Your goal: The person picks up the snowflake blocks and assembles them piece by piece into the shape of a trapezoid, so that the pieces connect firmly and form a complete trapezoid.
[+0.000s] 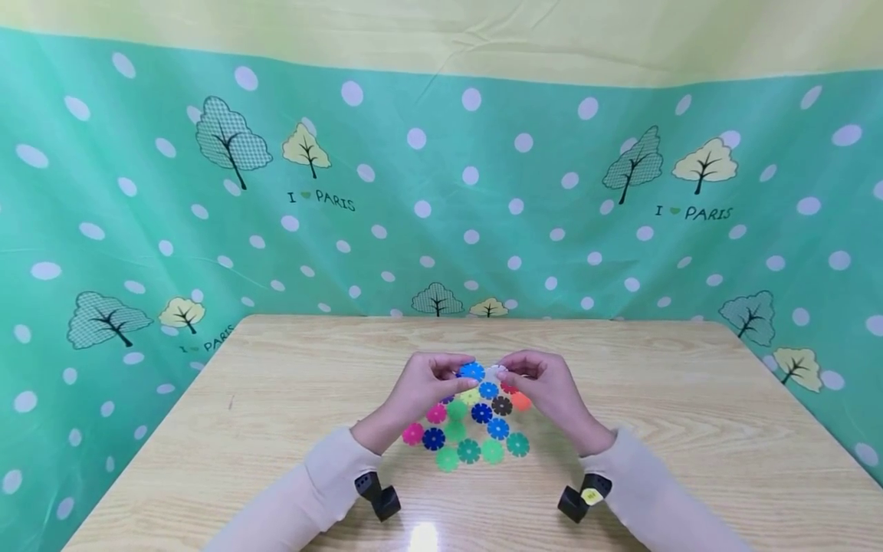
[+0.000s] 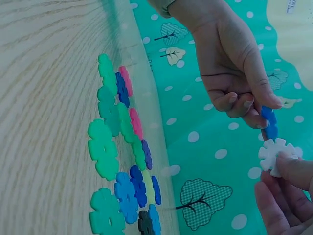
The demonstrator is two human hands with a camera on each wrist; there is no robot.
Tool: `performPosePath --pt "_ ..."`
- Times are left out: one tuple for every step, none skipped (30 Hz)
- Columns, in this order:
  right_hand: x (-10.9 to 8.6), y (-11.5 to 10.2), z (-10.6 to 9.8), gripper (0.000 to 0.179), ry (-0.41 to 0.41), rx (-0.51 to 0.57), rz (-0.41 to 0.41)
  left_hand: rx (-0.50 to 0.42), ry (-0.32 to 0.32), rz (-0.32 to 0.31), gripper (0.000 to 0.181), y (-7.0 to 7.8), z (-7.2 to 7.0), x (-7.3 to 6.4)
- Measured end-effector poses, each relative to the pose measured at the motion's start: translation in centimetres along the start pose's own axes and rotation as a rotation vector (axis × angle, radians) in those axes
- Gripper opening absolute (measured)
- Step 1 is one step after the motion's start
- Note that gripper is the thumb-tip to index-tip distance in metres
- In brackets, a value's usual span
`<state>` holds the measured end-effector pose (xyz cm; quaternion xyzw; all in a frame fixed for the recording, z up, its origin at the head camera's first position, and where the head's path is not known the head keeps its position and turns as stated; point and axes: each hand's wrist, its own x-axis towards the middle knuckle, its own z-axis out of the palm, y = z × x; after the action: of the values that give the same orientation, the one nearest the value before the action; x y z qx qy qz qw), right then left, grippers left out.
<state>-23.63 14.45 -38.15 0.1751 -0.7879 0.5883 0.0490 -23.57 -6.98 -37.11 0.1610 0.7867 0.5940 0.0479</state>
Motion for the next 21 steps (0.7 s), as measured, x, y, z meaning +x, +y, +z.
performPosePath --pt "0.0 0.0 0.0 0.015 0.001 0.001 -0.004 0.002 -0.001 0.001 0.034 0.0 0.0 0.0" --pt "0.0 0.0 0.1 0.015 0.002 -0.001 -0.006 0.002 -0.003 0.003 0.034 -0.1 0.0 0.0" --pt "0.0 0.0 0.2 0.015 0.003 -0.001 -0.006 0.006 -0.005 0.006 0.033 -0.1 0.0 -0.1" --pt "0.0 0.0 0.2 0.015 0.003 -0.003 -0.006 0.009 -0.008 0.006 0.033 -0.1 0.1 -0.1" --pt "0.0 0.0 0.3 0.015 0.002 -0.002 -0.004 0.011 -0.011 0.011 0.033 -0.2 0.1 -0.2" --pt "-0.1 0.0 0.3 0.015 0.000 -0.001 -0.008 0.015 -0.014 0.015 0.033 -0.2 0.1 -0.2" --pt "-0.1 0.0 0.4 0.015 0.000 -0.003 -0.007 0.017 -0.017 0.020 0.033 -0.2 0.1 -0.2" --pt "-0.1 0.0 0.4 0.014 0.000 -0.004 -0.007 0.022 -0.022 0.025 0.033 -0.3 0.1 -0.2" --pt "-0.1 0.1 0.5 0.014 0.001 -0.004 -0.009 0.031 -0.029 0.029 0.033 -0.4 0.1 -0.2" --pt "-0.2 0.1 0.5 0.013 0.004 -0.013 -0.010 0.040 -0.037 0.034 0.034 -0.4 0.1 -0.2" --pt "-0.2 0.1 0.5 0.013 0.007 -0.020 -0.015 0.049 -0.045 0.041 0.034 -0.4 0.1 -0.1" --pt "-0.2 0.1 0.6 0.012 0.009 -0.027 -0.023 0.061 -0.055 0.048 0.035 -0.5 0.1 -0.1" --pt "-0.2 0.2 0.6 0.011 0.014 -0.032 -0.027 0.074 -0.066 0.056 0.036 -0.4 0.1 -0.1" --pt "-0.3 0.2 0.6 0.010 0.017 -0.036 -0.039 0.089 -0.079 0.064 0.037 -0.4 0.1 -0.2" --pt "-0.3 0.2 0.7 0.009 0.018 -0.041 -0.053 0.102 -0.090 0.072 0.037 -0.4 0.1 -0.2" --pt "-0.3 0.3 0.8 0.009 0.016 -0.041 -0.070 0.114 -0.101 0.081 0.037 -0.3 0.1 -0.2" --pt "-0.3 0.3 0.8 0.008 0.013 -0.038 -0.090 0.121 -0.112 0.089 0.037 -0.3 0.1 -0.2" --pt "-0.3 0.3 0.9 0.008 0.010 -0.034 -0.107 0.128 -0.122 0.095 0.036 -0.3 0.1 -0.2" --pt "-0.4 0.3 1.0 0.007 0.008 -0.028 -0.121 0.128 -0.131 0.100 0.035 -0.2 0.1 -0.2" --pt "-0.4 0.3 1.0 0.006 0.004 -0.022 -0.135 0.125 -0.139 0.105 0.034 -0.2 0.0 -0.3" --pt "-0.4 0.4 1.1 0.006 0.000 -0.014 -0.145 0.120 -0.147 0.110 0.033 -0.2 0.0 -0.3"
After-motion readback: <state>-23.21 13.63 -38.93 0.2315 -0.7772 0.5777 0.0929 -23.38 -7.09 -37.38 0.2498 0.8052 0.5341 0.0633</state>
